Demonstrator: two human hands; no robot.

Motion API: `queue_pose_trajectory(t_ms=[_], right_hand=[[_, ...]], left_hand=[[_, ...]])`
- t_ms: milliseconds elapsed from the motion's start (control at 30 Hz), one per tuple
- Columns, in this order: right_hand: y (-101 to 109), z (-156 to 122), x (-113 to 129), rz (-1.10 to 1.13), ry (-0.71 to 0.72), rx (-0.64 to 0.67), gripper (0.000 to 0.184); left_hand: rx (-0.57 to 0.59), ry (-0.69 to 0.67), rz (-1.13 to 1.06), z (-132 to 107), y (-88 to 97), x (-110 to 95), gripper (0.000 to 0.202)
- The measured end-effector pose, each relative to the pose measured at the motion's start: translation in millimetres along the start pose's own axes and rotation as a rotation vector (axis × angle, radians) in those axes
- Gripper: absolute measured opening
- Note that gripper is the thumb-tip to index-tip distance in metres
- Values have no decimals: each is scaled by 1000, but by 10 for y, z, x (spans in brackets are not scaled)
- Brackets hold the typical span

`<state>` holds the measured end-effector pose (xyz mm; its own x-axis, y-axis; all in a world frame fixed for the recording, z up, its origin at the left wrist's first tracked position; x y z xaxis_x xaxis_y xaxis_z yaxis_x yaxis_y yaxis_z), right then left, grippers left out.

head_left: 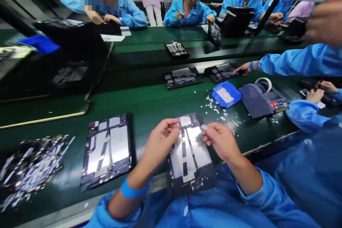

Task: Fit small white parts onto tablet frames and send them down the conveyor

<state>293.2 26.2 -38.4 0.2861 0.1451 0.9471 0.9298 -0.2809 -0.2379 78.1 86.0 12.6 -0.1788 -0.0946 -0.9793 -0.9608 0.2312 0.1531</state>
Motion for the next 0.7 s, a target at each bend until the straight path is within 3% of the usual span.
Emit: queue_pose_trajectory(t_ms=[67,100,167,267,367,467,600,700], right_hand=[[-606,-20,31,-93,15,190,21],[-803,-14,62,-120,41,255,20],[-1003,30,101,-169,79,342,21],[-928,163,159,-333,150,354,25],[-765,315,369,-636,371,279,22],[-925,392,447,-935,596,381,24],[-1288,409,313,-1241,865,570,31],[-1418,423,196,-1409,996,639,33]], left_hand=[[54,27,-177,-4,-197,25,31],[36,29,-250,-4,-210,48,27],[-56,17,-327,-3,-82,114,23],[-206,-20,-256,-16,312,189,19],[-200,3,-58,5,582,213,16],[-117,21,96,75,635,184,16],[-72,-11,279,180,601,121,17],[9,-40,434,238,524,114,17]])
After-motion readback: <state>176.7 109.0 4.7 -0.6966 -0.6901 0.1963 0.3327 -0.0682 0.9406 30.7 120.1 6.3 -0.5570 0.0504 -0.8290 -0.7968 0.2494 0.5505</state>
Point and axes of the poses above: each hand's wrist, its own z-axis towards the middle knuckle, its own y-axis out of the back of the hand, x = y × z, the point moved 10 cm from there along z, towards the middle knuckle, and after that the axes turned 2 degrees about -z, right-handed, at the moved point
